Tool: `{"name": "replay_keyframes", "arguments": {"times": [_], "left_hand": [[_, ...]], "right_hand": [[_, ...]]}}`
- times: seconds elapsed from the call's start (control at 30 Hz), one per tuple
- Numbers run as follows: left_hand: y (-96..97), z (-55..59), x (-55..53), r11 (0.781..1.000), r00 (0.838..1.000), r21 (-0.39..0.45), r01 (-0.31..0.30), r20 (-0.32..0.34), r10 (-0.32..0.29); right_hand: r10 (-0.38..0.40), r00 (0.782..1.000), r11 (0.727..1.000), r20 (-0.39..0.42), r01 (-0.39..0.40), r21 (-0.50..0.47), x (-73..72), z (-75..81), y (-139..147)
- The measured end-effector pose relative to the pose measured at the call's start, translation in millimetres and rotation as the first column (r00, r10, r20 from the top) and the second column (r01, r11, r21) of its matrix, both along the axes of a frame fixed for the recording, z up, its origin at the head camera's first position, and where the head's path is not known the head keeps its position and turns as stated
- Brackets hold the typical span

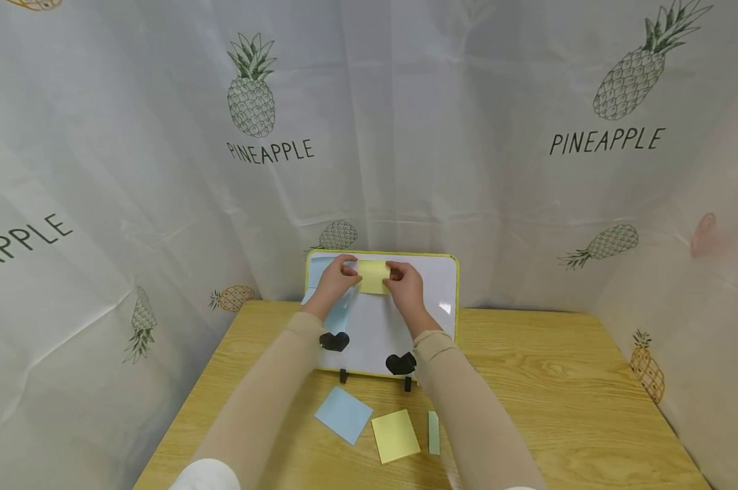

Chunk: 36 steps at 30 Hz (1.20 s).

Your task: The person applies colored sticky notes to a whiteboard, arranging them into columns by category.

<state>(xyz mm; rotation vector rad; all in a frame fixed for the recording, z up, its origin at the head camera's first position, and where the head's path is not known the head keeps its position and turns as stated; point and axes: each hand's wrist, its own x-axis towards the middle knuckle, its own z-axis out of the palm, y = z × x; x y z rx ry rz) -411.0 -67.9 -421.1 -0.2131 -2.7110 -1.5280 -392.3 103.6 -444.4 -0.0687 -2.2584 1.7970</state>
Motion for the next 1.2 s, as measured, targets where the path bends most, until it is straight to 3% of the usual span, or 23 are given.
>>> {"name": "replay_keyframes", "arguments": {"times": [0.5, 0.83, 1.2], "left_hand": [[1.6, 2.6, -0.7, 0.999, 1.000, -0.042, 0.002, 0.014, -0.002], [8.6, 7.3, 4.0, 1.000, 1.000, 0.030, -0.002, 0.025, 0.001], [9.4, 2.1, 3.0, 0.999, 0.999, 0.047, -0.012, 0.047, 0.009]], "right_hand": [[0.008, 1.000, 0.998, 0.006, -0.009, 0.062, 0.3, 0.7, -0.5], [0.005, 1.000, 0.997, -0.002, -0.005, 0.082, 1.0, 3.0, 0.0], [0.009, 1.000, 0.997, 0.016, -0.010, 0.078, 2.6, 5.1, -0.6]]}}
